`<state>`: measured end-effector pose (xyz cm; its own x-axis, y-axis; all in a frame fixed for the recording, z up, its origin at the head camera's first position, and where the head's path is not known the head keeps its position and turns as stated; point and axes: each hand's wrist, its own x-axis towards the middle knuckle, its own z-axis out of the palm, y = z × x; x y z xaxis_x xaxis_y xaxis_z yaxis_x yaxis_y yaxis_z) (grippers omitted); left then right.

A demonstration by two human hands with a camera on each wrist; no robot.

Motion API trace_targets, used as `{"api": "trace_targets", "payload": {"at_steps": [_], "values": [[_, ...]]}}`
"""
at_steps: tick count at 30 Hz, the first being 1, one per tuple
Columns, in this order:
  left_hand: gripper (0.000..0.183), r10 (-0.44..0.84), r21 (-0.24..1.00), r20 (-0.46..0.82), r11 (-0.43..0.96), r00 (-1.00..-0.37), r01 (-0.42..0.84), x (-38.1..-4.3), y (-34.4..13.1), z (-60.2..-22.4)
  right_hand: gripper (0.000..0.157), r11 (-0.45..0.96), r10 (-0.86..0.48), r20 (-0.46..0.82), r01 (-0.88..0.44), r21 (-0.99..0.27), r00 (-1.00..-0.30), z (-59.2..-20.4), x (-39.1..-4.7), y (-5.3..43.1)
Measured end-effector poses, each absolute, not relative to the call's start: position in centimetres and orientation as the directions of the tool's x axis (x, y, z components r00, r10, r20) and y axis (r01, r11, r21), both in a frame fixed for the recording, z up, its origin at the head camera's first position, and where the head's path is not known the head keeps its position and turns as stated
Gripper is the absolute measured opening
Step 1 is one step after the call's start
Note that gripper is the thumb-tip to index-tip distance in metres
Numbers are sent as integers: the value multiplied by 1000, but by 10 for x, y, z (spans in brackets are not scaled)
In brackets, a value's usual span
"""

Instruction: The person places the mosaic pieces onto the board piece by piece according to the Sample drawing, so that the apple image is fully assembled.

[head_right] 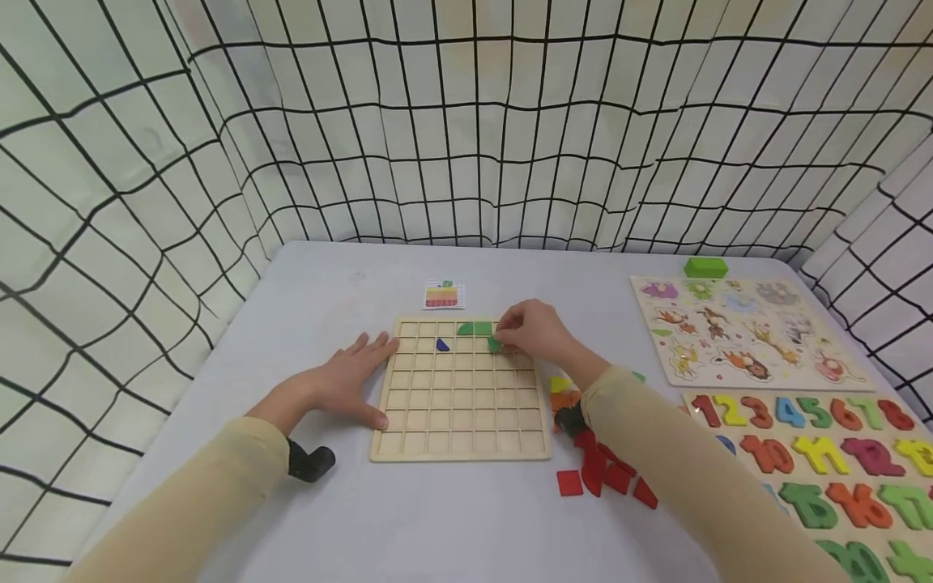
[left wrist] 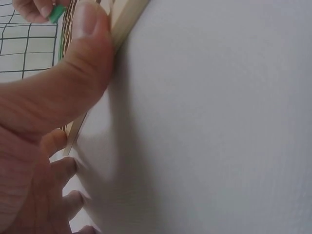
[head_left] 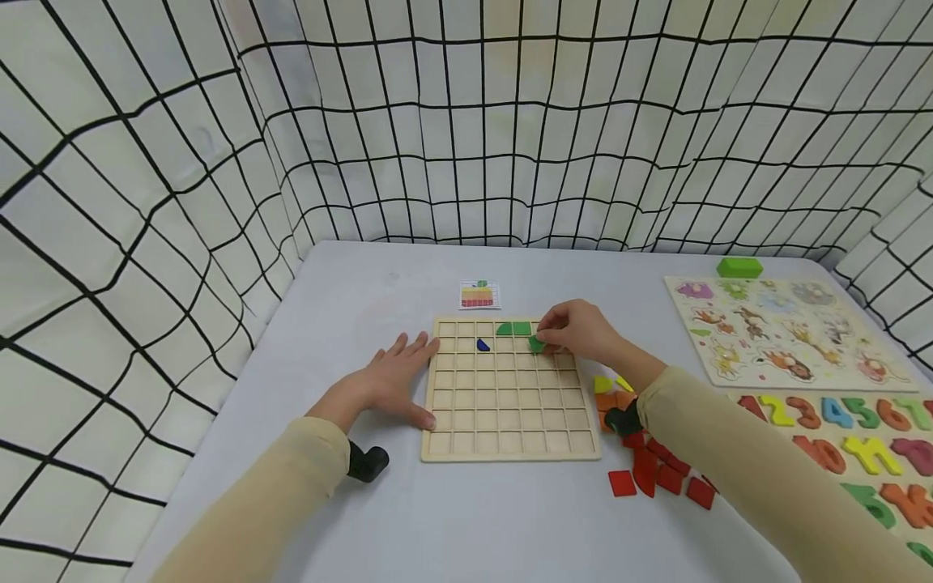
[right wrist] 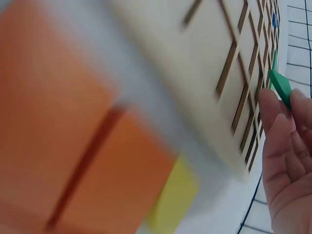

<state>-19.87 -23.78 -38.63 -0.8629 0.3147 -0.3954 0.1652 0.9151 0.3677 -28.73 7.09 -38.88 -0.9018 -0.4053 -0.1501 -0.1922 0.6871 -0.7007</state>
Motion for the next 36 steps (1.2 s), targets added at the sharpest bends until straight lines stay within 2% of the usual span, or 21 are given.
{"api": "trace_targets", "payload": {"at_steps": [7,13,25,32,36], "values": [[125,311,362,-393,918,-866,165,-199,-238,-388,20,759,-357,-179,-173,-627,-917,-393,-295,51],[125,311,355,-390,919,-867,171,-199,-237,-386,19,761,-366,-202,-167,-627,-908,-388,-290,46],[125,307,358,-393,919,-867,163,-198,-236,-384,11,757,-390,-139,-231,-611,-910,-396,-289,48],[124,302,356,-393,921,-868,160,-197,-236,-384,10,762,-380,-104,-248,-598,-919,-391,-282,48],[124,300,350,-395,923,-868,160,-198,-236,-384,9,754,-384,-75,-265,-600,-920,-382,-281,64]]}}
